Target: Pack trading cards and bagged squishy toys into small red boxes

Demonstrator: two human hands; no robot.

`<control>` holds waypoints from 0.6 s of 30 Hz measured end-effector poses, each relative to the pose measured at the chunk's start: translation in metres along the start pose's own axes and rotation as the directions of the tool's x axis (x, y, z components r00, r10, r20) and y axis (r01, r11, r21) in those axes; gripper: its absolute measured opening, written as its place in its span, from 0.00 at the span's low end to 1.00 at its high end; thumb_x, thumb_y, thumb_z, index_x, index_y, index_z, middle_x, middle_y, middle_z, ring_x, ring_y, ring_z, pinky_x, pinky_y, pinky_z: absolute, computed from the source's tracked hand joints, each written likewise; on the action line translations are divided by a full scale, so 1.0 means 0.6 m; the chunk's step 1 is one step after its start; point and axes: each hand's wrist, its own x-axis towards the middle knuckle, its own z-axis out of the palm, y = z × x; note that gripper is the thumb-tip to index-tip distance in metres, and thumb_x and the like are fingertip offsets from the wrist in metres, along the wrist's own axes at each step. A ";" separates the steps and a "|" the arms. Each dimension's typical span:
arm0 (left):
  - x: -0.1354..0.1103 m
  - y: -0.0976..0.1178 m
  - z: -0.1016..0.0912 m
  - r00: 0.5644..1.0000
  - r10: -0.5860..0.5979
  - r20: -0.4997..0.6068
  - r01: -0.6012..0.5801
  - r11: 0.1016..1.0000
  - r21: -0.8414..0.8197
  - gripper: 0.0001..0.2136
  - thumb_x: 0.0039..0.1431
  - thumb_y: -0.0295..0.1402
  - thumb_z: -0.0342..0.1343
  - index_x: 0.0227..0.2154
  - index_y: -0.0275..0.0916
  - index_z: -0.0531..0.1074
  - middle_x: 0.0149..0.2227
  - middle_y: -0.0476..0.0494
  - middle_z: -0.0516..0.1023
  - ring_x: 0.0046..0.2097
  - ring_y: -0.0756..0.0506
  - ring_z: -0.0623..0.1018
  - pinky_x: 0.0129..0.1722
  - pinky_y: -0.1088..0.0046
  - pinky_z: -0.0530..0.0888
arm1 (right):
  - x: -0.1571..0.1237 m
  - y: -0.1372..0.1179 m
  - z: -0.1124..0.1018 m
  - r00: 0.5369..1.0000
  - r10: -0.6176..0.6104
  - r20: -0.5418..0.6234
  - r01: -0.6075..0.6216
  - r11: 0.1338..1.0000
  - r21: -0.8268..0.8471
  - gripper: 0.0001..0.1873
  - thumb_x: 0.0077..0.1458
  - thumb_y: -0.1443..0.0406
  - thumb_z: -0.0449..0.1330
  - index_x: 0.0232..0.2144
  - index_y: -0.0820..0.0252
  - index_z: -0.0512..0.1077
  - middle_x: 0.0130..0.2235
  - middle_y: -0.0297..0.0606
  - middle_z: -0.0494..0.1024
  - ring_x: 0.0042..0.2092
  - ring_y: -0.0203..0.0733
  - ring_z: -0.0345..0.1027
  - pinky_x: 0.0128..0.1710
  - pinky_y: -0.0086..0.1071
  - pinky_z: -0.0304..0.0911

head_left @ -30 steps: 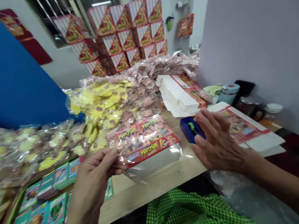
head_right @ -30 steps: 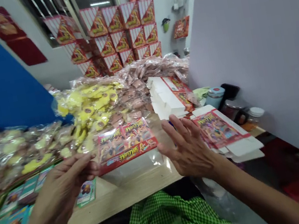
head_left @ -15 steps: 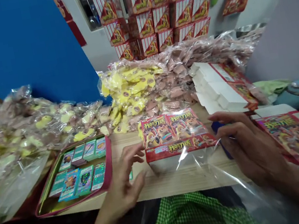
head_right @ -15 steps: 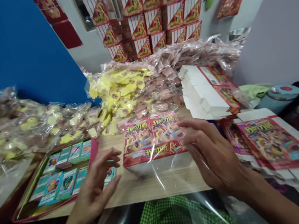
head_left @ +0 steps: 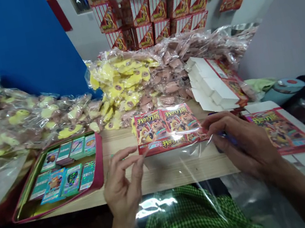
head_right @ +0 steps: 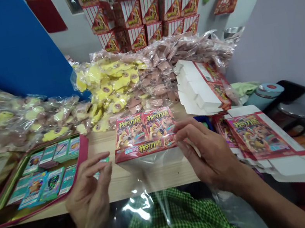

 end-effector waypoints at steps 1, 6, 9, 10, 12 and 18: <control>0.011 0.011 -0.010 0.993 -0.114 0.040 0.116 0.992 -0.045 0.02 0.63 0.33 0.62 0.35 0.46 0.80 0.40 0.49 0.82 0.45 0.43 0.80 0.47 0.65 0.75 | -0.001 0.001 -0.005 0.997 0.070 0.024 -0.071 0.996 0.049 0.04 0.68 0.67 0.55 0.39 0.55 0.69 0.43 0.39 0.76 0.43 0.44 0.73 0.39 0.35 0.67; 0.064 0.026 -0.036 0.878 -0.398 0.266 0.442 0.888 -0.131 0.10 0.52 0.37 0.70 0.37 0.43 0.83 0.29 0.50 0.81 0.32 0.47 0.78 0.36 0.72 0.75 | 0.006 0.009 -0.018 0.913 0.377 0.156 -0.408 0.835 0.368 0.10 0.64 0.56 0.61 0.34 0.56 0.73 0.29 0.33 0.73 0.28 0.38 0.64 0.25 0.31 0.57; 0.088 0.023 -0.041 0.841 -0.422 0.338 0.481 0.869 -0.112 0.09 0.50 0.38 0.71 0.33 0.40 0.82 0.26 0.50 0.80 0.30 0.50 0.76 0.32 0.76 0.72 | 0.018 0.015 -0.016 0.890 0.408 0.203 -0.456 0.803 0.384 0.15 0.62 0.53 0.61 0.29 0.57 0.71 0.25 0.33 0.70 0.25 0.37 0.61 0.23 0.30 0.55; 0.094 0.023 -0.041 0.836 -0.414 0.359 0.473 0.876 -0.091 0.09 0.50 0.38 0.70 0.29 0.39 0.81 0.27 0.49 0.80 0.29 0.50 0.75 0.32 0.77 0.72 | 0.020 0.017 -0.015 0.889 0.410 0.203 -0.456 0.825 0.332 0.17 0.62 0.52 0.60 0.27 0.57 0.70 0.24 0.33 0.69 0.25 0.37 0.60 0.22 0.30 0.55; 0.102 0.025 -0.042 0.833 -0.389 0.393 0.445 0.894 -0.059 0.09 0.52 0.39 0.69 0.27 0.39 0.79 0.27 0.49 0.79 0.30 0.51 0.74 0.31 0.77 0.70 | 0.023 0.021 -0.014 0.893 0.410 0.186 -0.444 0.872 0.206 0.19 0.61 0.50 0.59 0.25 0.56 0.69 0.23 0.33 0.68 0.24 0.37 0.59 0.22 0.31 0.53; 0.110 0.028 -0.035 0.770 -0.372 0.519 0.460 0.887 -0.046 0.12 0.57 0.43 0.64 0.27 0.39 0.75 0.26 0.47 0.79 0.28 0.50 0.74 0.31 0.75 0.71 | 0.012 0.038 -0.013 0.880 0.432 0.198 -0.458 0.882 0.112 0.24 0.63 0.47 0.58 0.24 0.57 0.68 0.23 0.35 0.69 0.26 0.39 0.60 0.22 0.31 0.52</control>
